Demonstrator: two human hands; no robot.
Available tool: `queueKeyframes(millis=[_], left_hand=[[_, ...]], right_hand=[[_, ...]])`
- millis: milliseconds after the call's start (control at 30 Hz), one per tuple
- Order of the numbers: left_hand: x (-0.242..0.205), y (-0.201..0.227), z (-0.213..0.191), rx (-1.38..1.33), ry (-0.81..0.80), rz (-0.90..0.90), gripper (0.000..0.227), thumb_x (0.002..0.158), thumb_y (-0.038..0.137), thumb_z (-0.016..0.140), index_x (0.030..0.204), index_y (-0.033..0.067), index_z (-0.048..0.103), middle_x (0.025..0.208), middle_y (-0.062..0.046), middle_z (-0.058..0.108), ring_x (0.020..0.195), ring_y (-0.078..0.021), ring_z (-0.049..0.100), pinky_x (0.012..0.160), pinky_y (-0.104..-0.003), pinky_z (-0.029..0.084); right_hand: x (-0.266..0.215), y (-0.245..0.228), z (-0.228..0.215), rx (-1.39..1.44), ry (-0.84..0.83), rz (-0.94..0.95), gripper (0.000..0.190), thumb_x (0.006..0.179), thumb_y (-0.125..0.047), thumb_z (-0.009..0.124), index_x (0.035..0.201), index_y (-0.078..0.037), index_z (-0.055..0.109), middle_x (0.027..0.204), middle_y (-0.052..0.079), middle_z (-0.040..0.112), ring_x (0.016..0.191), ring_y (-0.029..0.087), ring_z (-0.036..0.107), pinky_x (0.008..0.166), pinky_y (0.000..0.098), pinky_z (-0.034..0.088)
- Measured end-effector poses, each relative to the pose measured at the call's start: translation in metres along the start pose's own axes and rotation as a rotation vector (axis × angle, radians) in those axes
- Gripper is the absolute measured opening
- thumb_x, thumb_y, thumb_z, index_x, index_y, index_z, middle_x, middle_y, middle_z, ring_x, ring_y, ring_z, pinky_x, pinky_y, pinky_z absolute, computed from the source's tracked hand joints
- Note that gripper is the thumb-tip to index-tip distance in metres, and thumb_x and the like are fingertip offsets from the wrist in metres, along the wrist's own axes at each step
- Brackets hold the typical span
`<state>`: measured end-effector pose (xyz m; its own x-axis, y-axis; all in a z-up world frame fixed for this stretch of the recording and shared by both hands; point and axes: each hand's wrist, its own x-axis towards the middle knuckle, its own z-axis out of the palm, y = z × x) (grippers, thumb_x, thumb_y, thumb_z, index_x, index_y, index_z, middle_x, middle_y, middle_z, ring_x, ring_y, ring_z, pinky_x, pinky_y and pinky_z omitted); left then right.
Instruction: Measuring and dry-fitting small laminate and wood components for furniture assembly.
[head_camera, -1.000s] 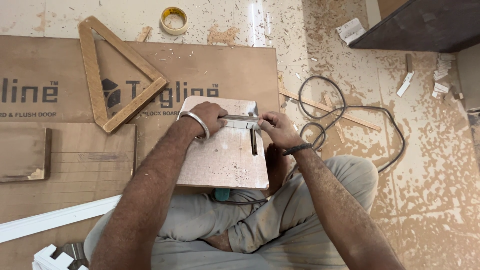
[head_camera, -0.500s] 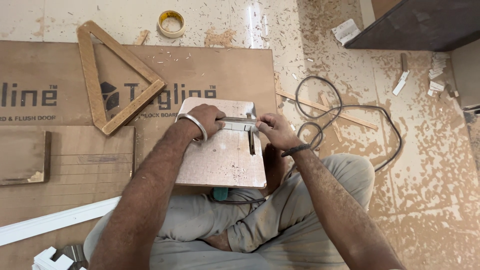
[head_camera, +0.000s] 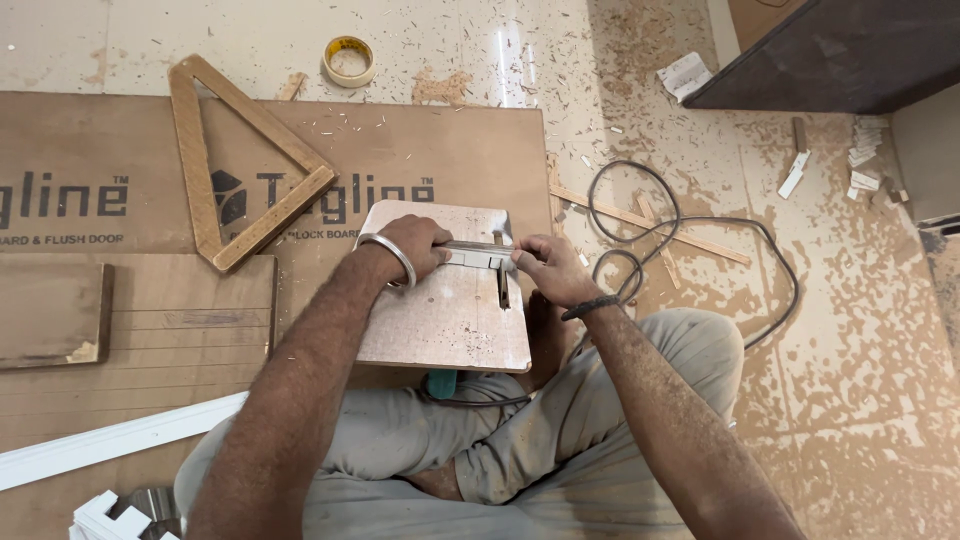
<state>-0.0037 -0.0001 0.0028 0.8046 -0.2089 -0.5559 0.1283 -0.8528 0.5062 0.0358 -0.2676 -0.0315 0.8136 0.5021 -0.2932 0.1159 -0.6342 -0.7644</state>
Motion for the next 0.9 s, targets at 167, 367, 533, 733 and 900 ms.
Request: queueKeyframes(millis=[167, 367, 533, 733, 900], left_hand=[[0.001, -0.004, 0.005, 0.016, 0.044, 0.054, 0.035, 0.098, 0.033, 0.060, 0.126, 0.0163, 0.071, 0.118, -0.012, 0.072, 0.112, -0.0308, 0.067, 0.102, -0.045, 0.051], [-0.008, 0.000, 0.003, 0.037, 0.044, 0.065, 0.033, 0.098, 0.033, 0.061, 0.123, 0.0154, 0.073, 0.115, -0.014, 0.073, 0.109, -0.0328, 0.067, 0.098, -0.047, 0.052], [-0.019, 0.004, 0.003, 0.003, 0.051, 0.054, 0.032, 0.097, 0.031, 0.062, 0.122, 0.0154, 0.073, 0.111, -0.014, 0.074, 0.106, -0.0329, 0.069, 0.096, -0.047, 0.053], [-0.022, 0.001, 0.011, 0.039, 0.075, 0.088, 0.032, 0.096, 0.032, 0.061, 0.120, 0.0143, 0.073, 0.111, -0.015, 0.074, 0.105, -0.0333, 0.068, 0.096, -0.047, 0.053], [-0.026, 0.000, 0.016, 0.070, 0.100, 0.133, 0.031, 0.096, 0.032, 0.061, 0.117, 0.0123, 0.074, 0.110, -0.015, 0.073, 0.105, -0.0351, 0.067, 0.095, -0.048, 0.052]], right_hand=[[-0.002, 0.006, 0.001, 0.031, -0.003, -0.029, 0.026, 0.099, -0.023, 0.060, 0.104, 0.000, 0.071, 0.088, 0.004, 0.073, 0.084, 0.010, 0.065, 0.077, 0.0298, 0.054], [-0.007, 0.006, 0.003, 0.055, -0.005, 0.016, 0.028, 0.098, -0.026, 0.062, 0.105, -0.001, 0.071, 0.085, 0.004, 0.069, 0.078, 0.010, 0.062, 0.070, 0.0295, 0.053], [-0.016, 0.002, 0.003, 0.043, -0.001, 0.025, 0.029, 0.099, -0.029, 0.062, 0.107, -0.002, 0.070, 0.089, 0.004, 0.066, 0.078, 0.011, 0.062, 0.071, 0.0299, 0.053], [-0.025, 0.006, 0.008, 0.040, 0.044, -0.022, 0.031, 0.098, -0.029, 0.063, 0.108, -0.001, 0.071, 0.095, 0.007, 0.068, 0.088, 0.014, 0.065, 0.078, 0.0310, 0.053], [-0.035, 0.001, 0.010, 0.024, 0.084, -0.065, 0.031, 0.097, -0.029, 0.063, 0.110, -0.002, 0.072, 0.098, 0.009, 0.071, 0.091, 0.016, 0.068, 0.080, 0.0312, 0.054]])
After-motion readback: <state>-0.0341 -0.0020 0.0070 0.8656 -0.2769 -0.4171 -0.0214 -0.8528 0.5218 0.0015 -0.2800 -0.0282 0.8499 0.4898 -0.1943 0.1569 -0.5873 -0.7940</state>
